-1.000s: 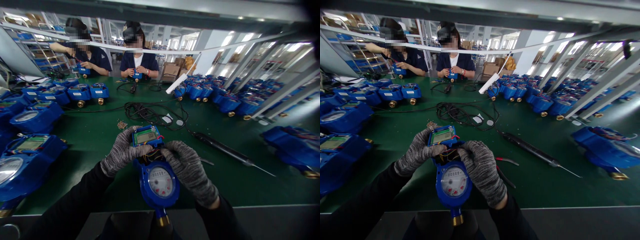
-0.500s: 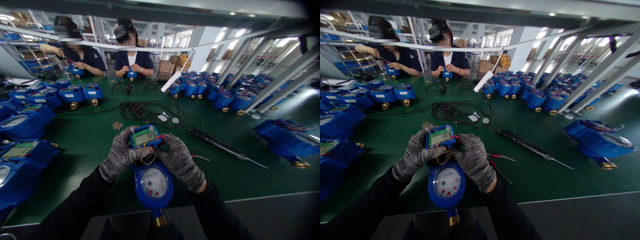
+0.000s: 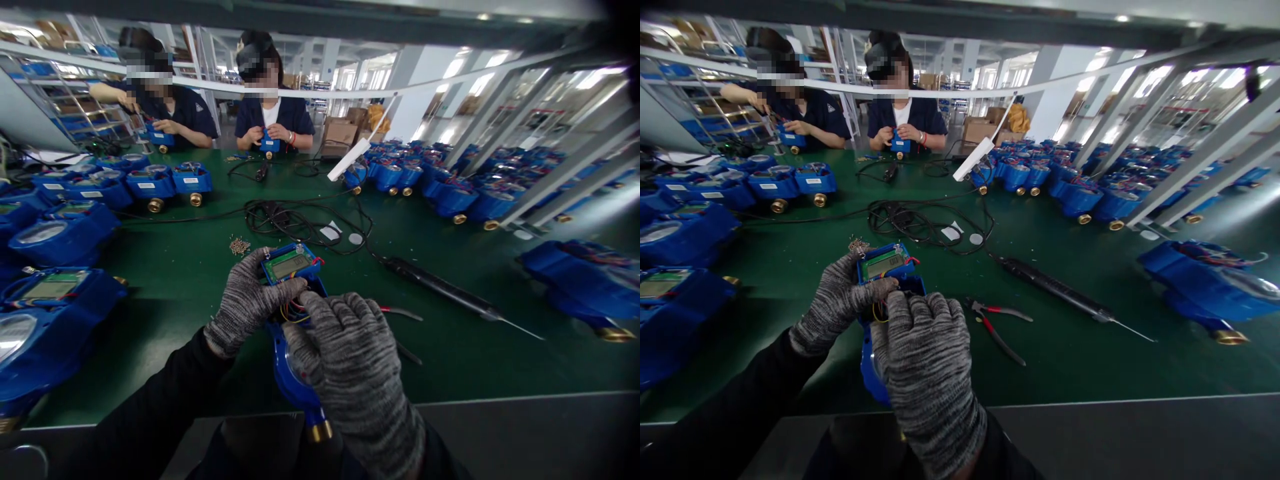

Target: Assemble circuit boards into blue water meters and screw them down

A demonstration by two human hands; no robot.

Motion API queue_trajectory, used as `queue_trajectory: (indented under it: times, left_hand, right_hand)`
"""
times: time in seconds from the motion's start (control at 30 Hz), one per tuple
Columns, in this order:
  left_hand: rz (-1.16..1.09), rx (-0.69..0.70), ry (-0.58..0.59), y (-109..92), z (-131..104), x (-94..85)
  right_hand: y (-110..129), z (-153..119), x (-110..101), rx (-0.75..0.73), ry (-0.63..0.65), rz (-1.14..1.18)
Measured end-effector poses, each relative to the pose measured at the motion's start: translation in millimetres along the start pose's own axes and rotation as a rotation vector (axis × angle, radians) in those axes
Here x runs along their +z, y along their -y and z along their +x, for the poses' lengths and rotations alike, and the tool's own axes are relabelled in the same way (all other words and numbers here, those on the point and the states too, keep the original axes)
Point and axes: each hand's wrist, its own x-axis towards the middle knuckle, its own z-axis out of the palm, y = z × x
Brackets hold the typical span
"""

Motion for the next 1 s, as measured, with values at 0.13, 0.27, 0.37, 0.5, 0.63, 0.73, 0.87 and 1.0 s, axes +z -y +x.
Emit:
queue_trajectory:
  times: [0.13,0.27,0.37,0.5,0.63,0.73,0.87,1.0]
  left_hand:
    - [0.019,-0.007,-0.022,1,-1,-2.0]
    - [0.013,0.006,-0.018,1,0,-5.2]
    - [0.045,0.01,-0.024,2,0,-7.0]
    - [0.067,0.016,-0.041,5,1,-7.3]
    - [0.024,0.007,-0.049,7,1,-5.6]
    - [0.021,0.001,-0.048,6,0,-4.7]
    - [0.058,0.009,-0.082,6,-4,-6.2]
    - [0.037,0.041,-0.069,10,-9,-10.6]
  right_hand:
    - [-5,10,3,-0.011,0.043,-0.008]
    - [-12,13,7,-0.084,0.128,0.016]
    - [-18,12,15,-0.101,0.11,0.161]
    - [-17,13,22,-0.016,0.133,0.364]
    - [-9,20,23,0.156,0.271,0.368]
    - [-6,22,24,0.236,0.313,0.328]
    - [-7,17,31,0.193,0.182,0.289]
    - [-11,13,34,0.188,0.071,0.202]
